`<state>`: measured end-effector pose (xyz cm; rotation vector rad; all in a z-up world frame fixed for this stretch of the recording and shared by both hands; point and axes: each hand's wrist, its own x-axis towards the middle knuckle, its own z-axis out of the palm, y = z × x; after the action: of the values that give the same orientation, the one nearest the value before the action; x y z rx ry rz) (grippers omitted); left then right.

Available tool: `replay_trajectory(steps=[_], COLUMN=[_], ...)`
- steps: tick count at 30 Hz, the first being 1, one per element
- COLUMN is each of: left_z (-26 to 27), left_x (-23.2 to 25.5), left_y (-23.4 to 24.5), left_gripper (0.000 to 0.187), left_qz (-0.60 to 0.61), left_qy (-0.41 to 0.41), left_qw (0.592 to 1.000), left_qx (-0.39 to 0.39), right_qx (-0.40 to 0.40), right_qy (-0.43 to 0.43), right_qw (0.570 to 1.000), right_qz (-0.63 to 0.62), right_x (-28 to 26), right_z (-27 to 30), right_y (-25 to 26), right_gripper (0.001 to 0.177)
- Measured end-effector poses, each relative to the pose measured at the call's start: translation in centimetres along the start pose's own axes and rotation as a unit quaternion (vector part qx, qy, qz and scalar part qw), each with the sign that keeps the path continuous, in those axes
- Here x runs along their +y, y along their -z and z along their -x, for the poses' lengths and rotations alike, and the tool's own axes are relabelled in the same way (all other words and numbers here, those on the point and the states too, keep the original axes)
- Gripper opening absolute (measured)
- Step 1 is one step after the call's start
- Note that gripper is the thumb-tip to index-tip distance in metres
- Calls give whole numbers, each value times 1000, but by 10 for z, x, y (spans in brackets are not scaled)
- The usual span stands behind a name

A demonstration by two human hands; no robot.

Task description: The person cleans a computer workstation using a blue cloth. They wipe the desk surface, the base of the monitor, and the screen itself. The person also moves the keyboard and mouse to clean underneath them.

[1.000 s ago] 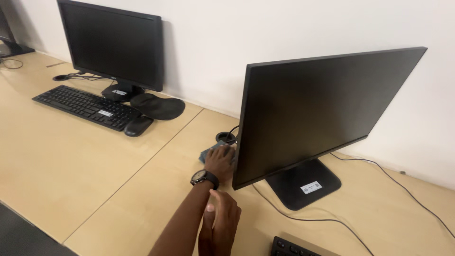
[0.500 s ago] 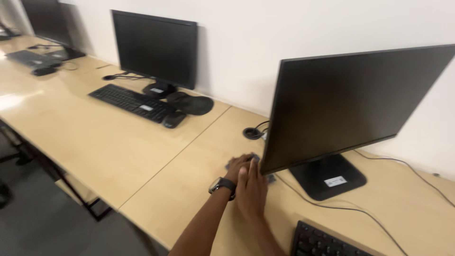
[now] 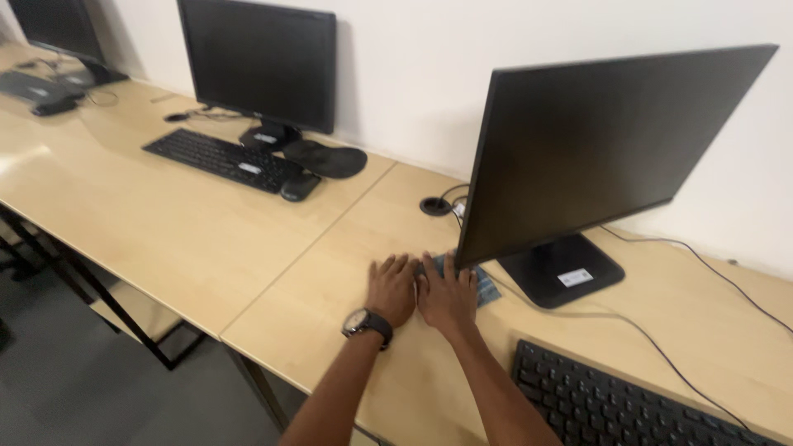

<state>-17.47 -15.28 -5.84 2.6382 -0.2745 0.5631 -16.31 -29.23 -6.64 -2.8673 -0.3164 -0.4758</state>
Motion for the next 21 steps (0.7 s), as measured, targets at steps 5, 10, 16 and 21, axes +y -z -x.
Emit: replay_trajectory(steps=[5, 10, 16, 21], left_z=[19, 15, 5, 3], left_x=[24, 34, 14, 9], left_y=[67, 79, 46, 43], left_gripper=[58, 59, 61, 59], left_qz=[-69, -74, -43, -40], left_qy=[56, 80, 64, 60], left_qw=[988, 983, 993, 994], left_qx=[-129, -148, -87, -87], right_qx=[42, -4, -45, -31], right_qy=[4, -29, 131, 85], right_qw=[999, 995, 982, 995], right_qz=[-21, -93, -129, -46], right_x=[-8, 3, 13, 24], right_z=[1, -8, -21, -37], right_y=[41, 40, 17, 8], right_gripper=[54, 65, 53, 63])
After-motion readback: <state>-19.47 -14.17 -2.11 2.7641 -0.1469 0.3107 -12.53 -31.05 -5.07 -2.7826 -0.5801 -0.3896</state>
